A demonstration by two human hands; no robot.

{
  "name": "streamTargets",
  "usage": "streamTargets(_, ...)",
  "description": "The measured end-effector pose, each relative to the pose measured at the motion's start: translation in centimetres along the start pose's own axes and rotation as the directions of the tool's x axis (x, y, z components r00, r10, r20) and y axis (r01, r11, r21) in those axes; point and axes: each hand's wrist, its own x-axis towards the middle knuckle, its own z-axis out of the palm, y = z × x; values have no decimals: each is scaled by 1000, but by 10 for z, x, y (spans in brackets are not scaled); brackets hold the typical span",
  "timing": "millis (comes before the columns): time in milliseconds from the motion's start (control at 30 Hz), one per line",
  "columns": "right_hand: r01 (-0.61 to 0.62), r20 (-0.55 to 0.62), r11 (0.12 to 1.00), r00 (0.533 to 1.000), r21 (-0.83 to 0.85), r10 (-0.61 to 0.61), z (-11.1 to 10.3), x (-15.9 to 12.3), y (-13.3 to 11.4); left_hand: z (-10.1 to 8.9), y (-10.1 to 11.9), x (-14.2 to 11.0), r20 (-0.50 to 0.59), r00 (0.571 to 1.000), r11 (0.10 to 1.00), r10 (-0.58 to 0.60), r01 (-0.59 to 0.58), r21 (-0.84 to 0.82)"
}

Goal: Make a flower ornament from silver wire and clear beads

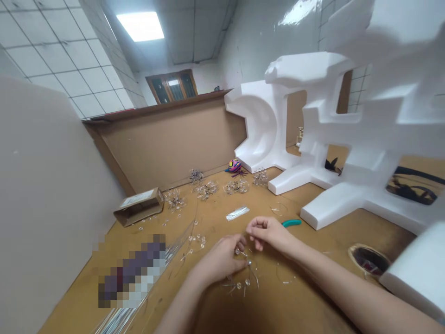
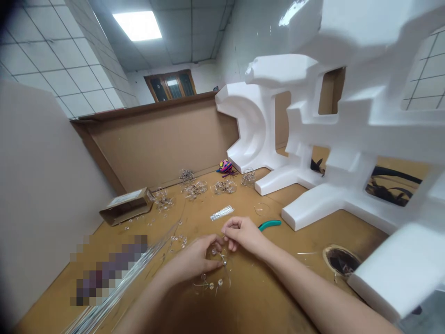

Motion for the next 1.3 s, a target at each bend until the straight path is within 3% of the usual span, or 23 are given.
streamTargets(167,-9,-7,995,1000,98,10,-11,-4,0,9,-20,5,81,986,983,-145,153,-102)
streamTargets(300,-33,-25,991,999,129,36,-12,-2,6,18,-33,13,19,979,966,-203,204,-158)
streamTargets(467,-5,-66,999,998,53,8,-10,0,11,21,-37,20,-95,946,921,-310,274,-276)
streamTargets(633,-10,-91,997,996,-78,3,-6,-2,9,24,-34,22,-186,932,921,-311,247,-301)
streamTargets(867,-17,-76,990,997,-141,7,-3,-5,10,26,-25,21,-163,940,901,-299,222,-374)
streamTargets(1000,-26,-71,984,997,-178,14,-3,-5,9,28,-27,22,-224,919,897,-326,225,-381)
streamTargets(1133,2,-90,968,996,-251,-25,-4,-5,11,29,-29,24,-231,900,818,-369,196,-541)
streamTargets(1300,62,-105,909,988,-413,-115,-5,-6,13,33,-31,27,-216,915,740,-340,118,-662)
